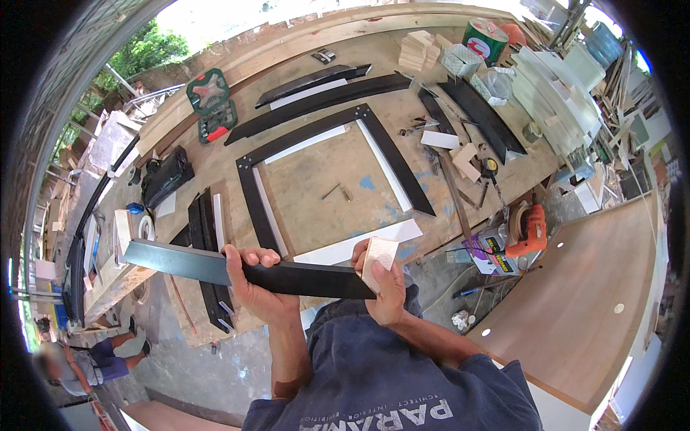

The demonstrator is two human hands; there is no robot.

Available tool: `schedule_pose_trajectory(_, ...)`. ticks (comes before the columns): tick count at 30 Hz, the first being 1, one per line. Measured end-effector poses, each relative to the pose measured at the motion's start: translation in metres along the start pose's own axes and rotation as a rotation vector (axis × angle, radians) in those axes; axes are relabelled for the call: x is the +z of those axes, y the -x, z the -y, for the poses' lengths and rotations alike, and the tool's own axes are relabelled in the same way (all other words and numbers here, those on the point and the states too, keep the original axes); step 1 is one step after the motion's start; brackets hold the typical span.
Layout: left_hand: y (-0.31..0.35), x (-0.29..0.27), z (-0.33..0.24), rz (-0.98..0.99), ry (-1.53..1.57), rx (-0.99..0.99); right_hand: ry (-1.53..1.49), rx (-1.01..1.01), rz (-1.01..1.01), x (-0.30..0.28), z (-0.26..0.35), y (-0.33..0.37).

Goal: The person files the edges of a black frame, positions wooden blocks at the corners, and drills holes into the frame using a power drill.

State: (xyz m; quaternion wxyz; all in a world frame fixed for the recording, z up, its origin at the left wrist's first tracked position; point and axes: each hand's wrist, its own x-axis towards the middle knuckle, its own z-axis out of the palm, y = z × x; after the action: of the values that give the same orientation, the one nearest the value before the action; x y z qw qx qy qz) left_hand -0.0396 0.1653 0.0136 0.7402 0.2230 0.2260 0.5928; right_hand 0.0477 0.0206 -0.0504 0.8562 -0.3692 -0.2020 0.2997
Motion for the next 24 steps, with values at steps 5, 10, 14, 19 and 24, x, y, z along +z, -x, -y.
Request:
schedule_pose_trajectory(5, -0.003, 0.006, -0.005, -0.051, -0.035, 0.000, 0.039, 0.049, 0.030, 0.009, 0.005, -0.010)
schedule_pose_trajectory(10, -0.005, 0.000, 0.003, -0.033, 0.005, 0.001, -0.088, 0.111, 0.136, 0.006, 0.001, -0.008)
schedule_pose_trajectory(14, -0.001, 0.001, 0.011, -0.047, 0.029, 0.006, -0.081, 0.087, 0.103, 0.001, -0.002, -0.007)
schedule_pose_trajectory(19, -0.005, -0.031, 0.031, -0.090, -0.052, 0.092, 0.128, 0.077, -0.104, -0.020, 0.002, 0.006)
schedule_pose_trajectory(24, -0.015, -0.118, 0.001, -0.179, -0.157, 0.158, 0.048, 0.123, -0.425, -0.099, 0.007, 0.012)
